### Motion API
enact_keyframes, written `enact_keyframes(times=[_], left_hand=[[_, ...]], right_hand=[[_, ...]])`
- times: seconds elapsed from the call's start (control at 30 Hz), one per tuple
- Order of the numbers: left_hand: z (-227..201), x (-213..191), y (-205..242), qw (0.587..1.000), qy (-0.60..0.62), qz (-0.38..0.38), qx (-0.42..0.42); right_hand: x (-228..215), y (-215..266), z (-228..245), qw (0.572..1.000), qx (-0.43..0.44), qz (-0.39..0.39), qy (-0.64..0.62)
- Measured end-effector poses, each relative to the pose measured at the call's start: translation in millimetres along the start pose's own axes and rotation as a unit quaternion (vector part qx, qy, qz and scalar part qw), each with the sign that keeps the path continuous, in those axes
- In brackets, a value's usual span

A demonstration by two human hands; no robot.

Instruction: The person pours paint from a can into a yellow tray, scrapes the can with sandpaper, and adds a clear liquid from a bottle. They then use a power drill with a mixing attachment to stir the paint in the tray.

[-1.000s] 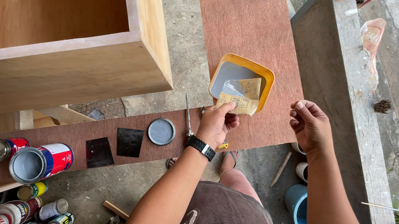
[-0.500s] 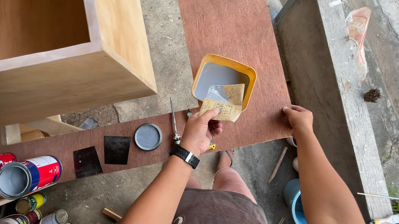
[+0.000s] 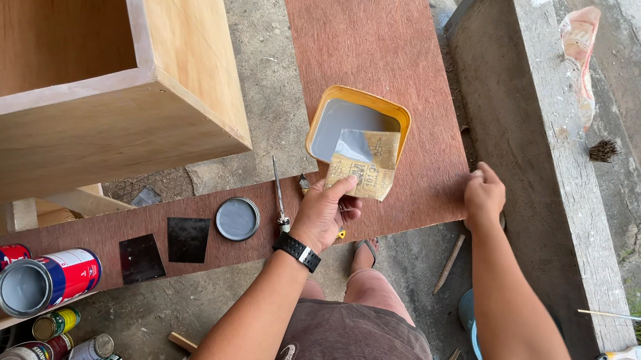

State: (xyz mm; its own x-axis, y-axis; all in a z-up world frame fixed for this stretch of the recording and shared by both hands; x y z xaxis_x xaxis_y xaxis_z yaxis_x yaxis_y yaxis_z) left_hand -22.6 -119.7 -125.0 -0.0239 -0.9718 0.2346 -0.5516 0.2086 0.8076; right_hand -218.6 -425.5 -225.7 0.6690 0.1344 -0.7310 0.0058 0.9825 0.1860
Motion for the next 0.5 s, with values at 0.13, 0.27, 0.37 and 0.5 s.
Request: enact_keyframes(times=[0.13,0.27,0.37,0.5], left_hand=[[3.6,0.3,-0.1,1.0,-0.008,0.012,-0.005],[16.5,0.7,-22.8,1.0,-0.001,0.019,-0.011],[22.1,10.1,-24.1,0.999,-0.008,0.034,-0.02],[29.2,24.1,-25.3,0.997,-0.011,0.063,-0.037]], right_hand=[[-33.4,44.0,40.5,0.993,-0.055,-0.085,-0.058],[-43.4,129.9,112.9,0.956,-0.012,0.097,-0.277],[-25.7,156.3,137.8,0.942,0.002,0.185,-0.279],[-20.9,160.0,173.0,0.947,-0.122,0.198,-0.22]])
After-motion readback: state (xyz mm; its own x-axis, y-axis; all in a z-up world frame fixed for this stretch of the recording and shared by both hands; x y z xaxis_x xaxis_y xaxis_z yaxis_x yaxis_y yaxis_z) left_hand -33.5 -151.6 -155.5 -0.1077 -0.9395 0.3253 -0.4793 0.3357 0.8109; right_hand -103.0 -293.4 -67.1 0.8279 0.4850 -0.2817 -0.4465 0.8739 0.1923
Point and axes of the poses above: each hand's wrist, its own y-axis away from the middle knuckle, its own x-axis out of the palm, z = x × y, the point moved 6 cm from there along -y, towards the middle knuckle, and after that the axes turned 14 degrees about -z, right-handed, at the moved point
